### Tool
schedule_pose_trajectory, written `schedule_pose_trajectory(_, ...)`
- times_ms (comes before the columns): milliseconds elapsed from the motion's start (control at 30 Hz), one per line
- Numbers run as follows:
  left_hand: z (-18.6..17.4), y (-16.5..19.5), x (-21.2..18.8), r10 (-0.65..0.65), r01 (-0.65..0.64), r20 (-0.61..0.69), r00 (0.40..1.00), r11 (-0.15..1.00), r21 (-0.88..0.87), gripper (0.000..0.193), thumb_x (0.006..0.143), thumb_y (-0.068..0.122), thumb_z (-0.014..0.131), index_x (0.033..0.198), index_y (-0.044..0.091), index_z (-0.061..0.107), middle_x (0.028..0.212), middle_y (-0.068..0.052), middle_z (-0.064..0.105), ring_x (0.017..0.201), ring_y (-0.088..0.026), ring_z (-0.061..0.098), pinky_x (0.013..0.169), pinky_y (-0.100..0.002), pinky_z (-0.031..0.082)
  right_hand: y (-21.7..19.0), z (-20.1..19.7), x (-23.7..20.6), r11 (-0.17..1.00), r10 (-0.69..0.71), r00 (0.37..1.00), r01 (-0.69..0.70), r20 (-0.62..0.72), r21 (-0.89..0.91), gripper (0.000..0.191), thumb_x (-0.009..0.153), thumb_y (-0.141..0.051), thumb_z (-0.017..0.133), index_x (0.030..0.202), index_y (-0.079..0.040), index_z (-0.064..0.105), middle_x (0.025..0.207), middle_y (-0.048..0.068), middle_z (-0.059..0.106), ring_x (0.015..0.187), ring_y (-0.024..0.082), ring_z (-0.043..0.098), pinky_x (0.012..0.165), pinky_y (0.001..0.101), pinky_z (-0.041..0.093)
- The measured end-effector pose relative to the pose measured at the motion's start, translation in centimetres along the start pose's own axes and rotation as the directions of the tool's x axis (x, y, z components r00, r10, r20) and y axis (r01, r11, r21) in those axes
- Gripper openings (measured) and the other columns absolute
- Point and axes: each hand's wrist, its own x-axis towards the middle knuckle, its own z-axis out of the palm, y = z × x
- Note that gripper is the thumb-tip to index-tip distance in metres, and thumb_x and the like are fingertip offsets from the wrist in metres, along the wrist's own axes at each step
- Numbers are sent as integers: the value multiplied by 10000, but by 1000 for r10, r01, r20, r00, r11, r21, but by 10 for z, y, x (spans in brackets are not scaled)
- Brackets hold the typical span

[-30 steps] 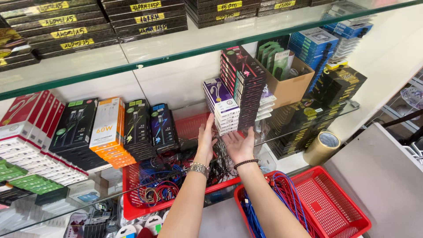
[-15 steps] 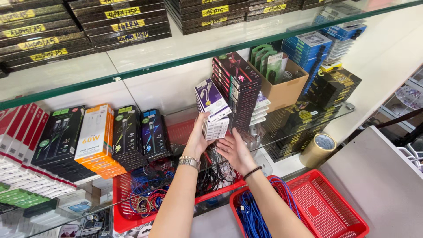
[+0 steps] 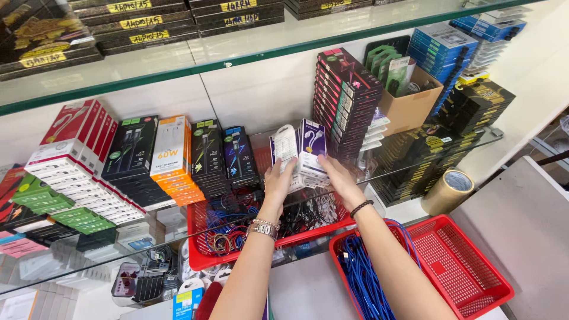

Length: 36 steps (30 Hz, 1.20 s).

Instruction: The person wipes packaged electronics product boxes with a red cloth, one at a time, and stacks the cleaned boxes on the glass display shelf. They pick boxes from a red basket, wipe each package, and arrange them in rows with the other boxed stock.

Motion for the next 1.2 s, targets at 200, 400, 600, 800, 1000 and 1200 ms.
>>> schedule_pose_trajectory(200,-3,-1,-3,157,-139,-28,987,930,341,1025,779,693,678,1462,-46,487,1368,-301,608,1313,-367,589,1125,-395,430,31,7,30,993,-119,992,118,-37,-8,758,902,-383,665,1554,-157,351,1332,65,643,1173,177,611,938,358,492)
schedule_pose_trajectory(400,-21,-8,-15,450,-408,-18,893,824,393,792,778,423,746,1356,-80,545,1284,-283,650,1179,-386,644,1005,-429,495,26,-3,38,985,50,998,-54,32,165,672,899,-369,632,1528,-230,438,1277,17,654,1108,139,618,876,386,511)
schedule_pose_trajectory(600,-51,13,-27,370,-396,-412,833,918,23,398,991,178,539,1319,-35,615,1128,-230,751,1055,-300,752,910,-397,555,22,19,38,987,-12,995,-4,95,162,694,900,-330,692,1525,-223,412,1282,11,657,1125,153,606,898,400,485)
schedule_pose_trajectory(800,-35,43,-13,432,-488,-432,791,872,-21,400,1011,186,489,1348,-5,592,1100,-207,735,972,-302,738,845,-403,554,20,55,45,975,-32,988,-2,148,224,661,940,-466,551,1530,-203,409,1353,-15,628,1220,139,585,1003,446,447)
schedule_pose_trajectory(1000,-22,21,4,601,-529,-151,784,776,343,316,914,271,662,1129,59,756,1255,-220,700,1166,-376,640,1030,-453,468,7,45,40,904,17,957,-139,290,405,704,962,-655,423,1423,-146,580,1266,33,697,1186,192,619,1033,437,414)
schedule_pose_trajectory(1200,-21,15,29,260,-199,-210,943,942,272,674,972,584,483,1352,51,647,1392,-208,638,1344,-368,529,1163,-448,340,5,38,53,925,30,950,-144,309,352,528,912,-470,639,1288,-100,610,1198,74,700,1125,236,666,914,464,569)
